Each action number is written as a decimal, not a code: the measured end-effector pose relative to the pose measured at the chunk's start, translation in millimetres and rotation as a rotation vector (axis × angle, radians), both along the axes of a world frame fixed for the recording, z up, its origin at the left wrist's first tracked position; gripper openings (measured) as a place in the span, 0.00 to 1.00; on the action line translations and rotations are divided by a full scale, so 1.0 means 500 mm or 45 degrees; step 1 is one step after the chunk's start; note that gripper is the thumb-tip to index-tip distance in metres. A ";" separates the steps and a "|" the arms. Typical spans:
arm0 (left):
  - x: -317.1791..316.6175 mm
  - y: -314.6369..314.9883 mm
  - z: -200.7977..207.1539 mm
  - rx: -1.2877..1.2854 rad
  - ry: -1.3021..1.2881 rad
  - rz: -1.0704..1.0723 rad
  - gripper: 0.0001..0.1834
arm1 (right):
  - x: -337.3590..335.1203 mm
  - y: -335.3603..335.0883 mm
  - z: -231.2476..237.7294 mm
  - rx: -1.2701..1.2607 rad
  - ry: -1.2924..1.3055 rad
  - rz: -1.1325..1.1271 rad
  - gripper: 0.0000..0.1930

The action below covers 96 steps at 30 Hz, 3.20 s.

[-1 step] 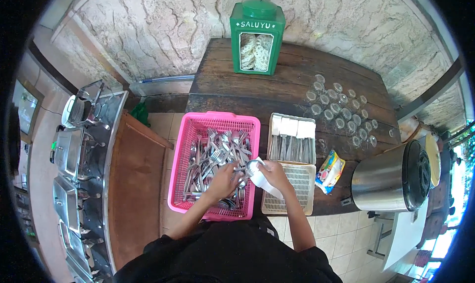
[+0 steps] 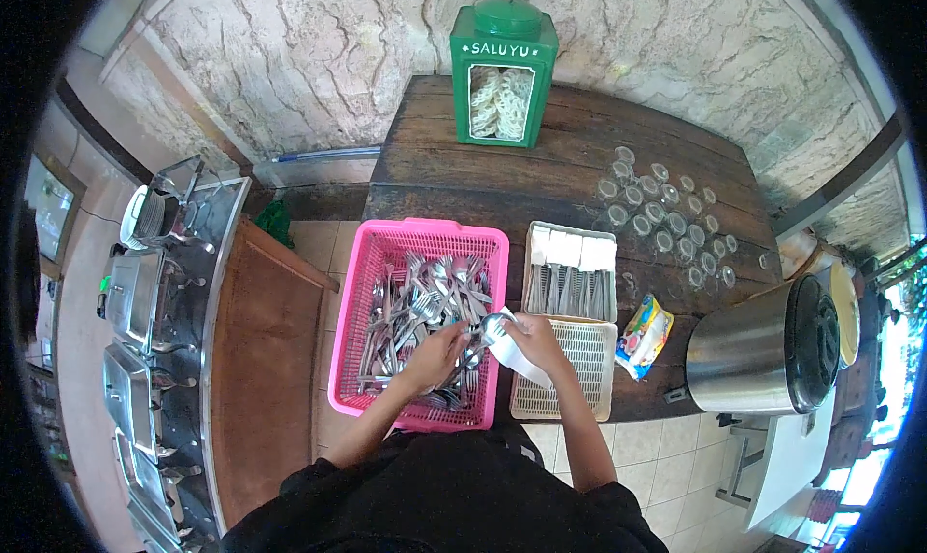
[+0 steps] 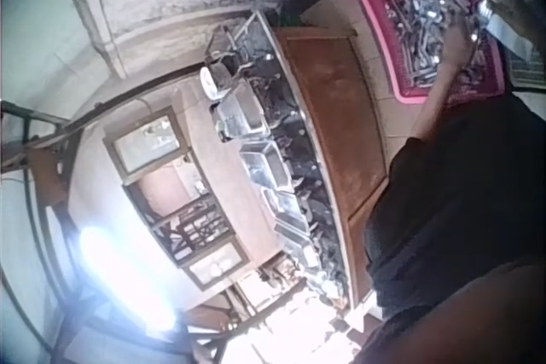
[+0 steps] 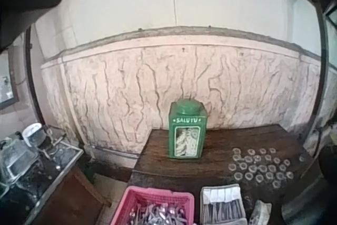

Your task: The recorder is picking up individual forks and spoons from a pink basket, wiping them with a paper towel, and sorting them into a silverware tray.

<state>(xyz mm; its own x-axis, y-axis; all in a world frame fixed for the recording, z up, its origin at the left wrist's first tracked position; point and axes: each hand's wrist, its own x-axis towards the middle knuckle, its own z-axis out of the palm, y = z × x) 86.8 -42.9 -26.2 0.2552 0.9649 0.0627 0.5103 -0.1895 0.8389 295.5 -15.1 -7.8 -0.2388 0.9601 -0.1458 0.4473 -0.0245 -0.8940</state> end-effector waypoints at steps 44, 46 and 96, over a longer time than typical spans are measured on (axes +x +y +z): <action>-0.179 -0.018 -0.022 -0.598 -0.274 -0.582 0.09 | -0.145 -0.013 0.016 -0.002 -0.099 0.144 0.14; -0.185 -0.019 -0.019 -0.613 -0.390 -0.604 0.10 | -0.154 -0.017 0.016 0.000 -0.037 0.120 0.14; -0.167 -0.023 0.041 0.202 -0.115 -0.301 0.08 | -0.179 -0.071 0.013 -0.614 0.099 0.060 0.21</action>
